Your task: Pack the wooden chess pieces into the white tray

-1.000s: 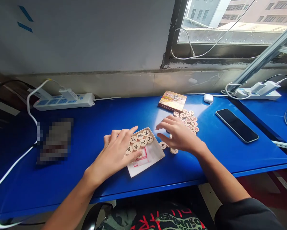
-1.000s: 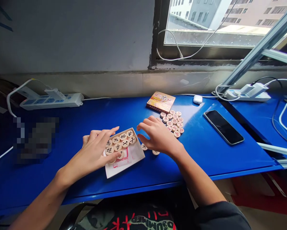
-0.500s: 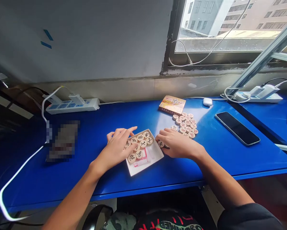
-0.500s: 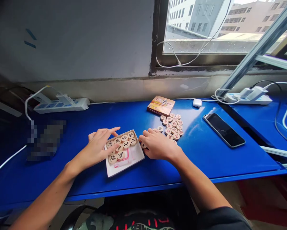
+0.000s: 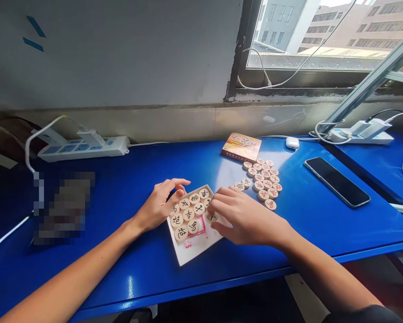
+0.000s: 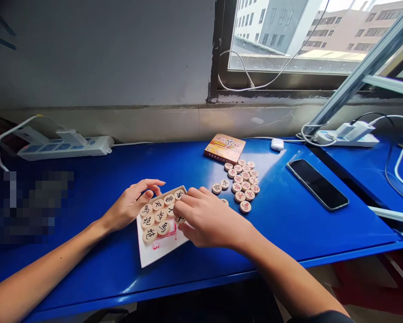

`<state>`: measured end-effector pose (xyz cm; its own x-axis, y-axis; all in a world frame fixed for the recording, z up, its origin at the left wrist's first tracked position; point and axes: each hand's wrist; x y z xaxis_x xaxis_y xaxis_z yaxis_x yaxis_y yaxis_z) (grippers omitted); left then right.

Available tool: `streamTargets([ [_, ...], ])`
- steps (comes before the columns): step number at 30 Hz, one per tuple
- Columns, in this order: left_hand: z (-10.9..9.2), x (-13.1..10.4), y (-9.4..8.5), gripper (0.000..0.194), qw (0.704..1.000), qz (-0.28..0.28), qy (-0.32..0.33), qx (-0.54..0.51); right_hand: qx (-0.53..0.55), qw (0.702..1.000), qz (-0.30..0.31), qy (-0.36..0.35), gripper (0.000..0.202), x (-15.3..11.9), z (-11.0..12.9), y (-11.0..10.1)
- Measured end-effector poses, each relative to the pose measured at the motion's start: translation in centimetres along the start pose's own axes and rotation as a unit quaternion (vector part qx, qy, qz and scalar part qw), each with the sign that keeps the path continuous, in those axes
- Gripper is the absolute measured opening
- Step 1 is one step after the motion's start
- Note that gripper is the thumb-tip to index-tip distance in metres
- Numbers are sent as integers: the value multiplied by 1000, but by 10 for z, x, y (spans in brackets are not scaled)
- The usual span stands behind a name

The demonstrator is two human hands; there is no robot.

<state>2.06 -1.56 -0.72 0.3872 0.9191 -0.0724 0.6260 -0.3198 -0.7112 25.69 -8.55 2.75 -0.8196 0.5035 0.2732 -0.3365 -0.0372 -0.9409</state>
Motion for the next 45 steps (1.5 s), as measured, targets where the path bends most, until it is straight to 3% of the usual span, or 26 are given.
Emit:
streamTargets([
  [5, 0, -5, 0, 43, 998, -15, 21, 57, -29, 999, 18, -14, 11, 4, 3, 10],
  [14, 1, -7, 1, 45, 996, -21, 36, 80, -20, 999, 36, 0, 14, 0, 2, 7],
  [17, -1, -8, 1, 45, 996, -31, 30, 71, -28, 999, -7, 31, 14, -7, -10, -2],
  [20, -2, -9, 2, 44, 997, -39, 23, 58, -79, 985, -80, 127, 14, -22, -33, -14],
  [22, -3, -10, 2, 45, 998, -37, 19, 55, -92, 979, -60, 169, 16, -30, -46, -18],
  [26, -3, -10, 2, 44, 998, -37, 15, 52, -64, 981, 37, 177, 14, -35, -57, -15],
  [33, -2, -10, 2, 43, 997, -37, 19, 63, -81, 981, 18, 175, 19, -32, -59, 1],
  [36, -1, -10, 3, 41, 997, -39, 26, 62, -51, 985, -12, 164, 18, -29, -54, 0],
  [40, -2, -10, 2, 42, 997, -38, 25, 69, 23, 991, -55, 122, 20, -19, -29, -8],
  [45, -3, -10, 2, 45, 997, -32, 20, 74, 45, 997, -32, 61, 18, -5, -3, -8],
])
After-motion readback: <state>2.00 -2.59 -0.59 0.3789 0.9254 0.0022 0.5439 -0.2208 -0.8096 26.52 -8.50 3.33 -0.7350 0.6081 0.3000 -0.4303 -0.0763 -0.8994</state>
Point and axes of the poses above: each hand's wrist, its own x-axis towards the middle knuckle, its own y-axis out of the palm, z = x × y, and after that the axes turned 14 degrees about -y, right-handed
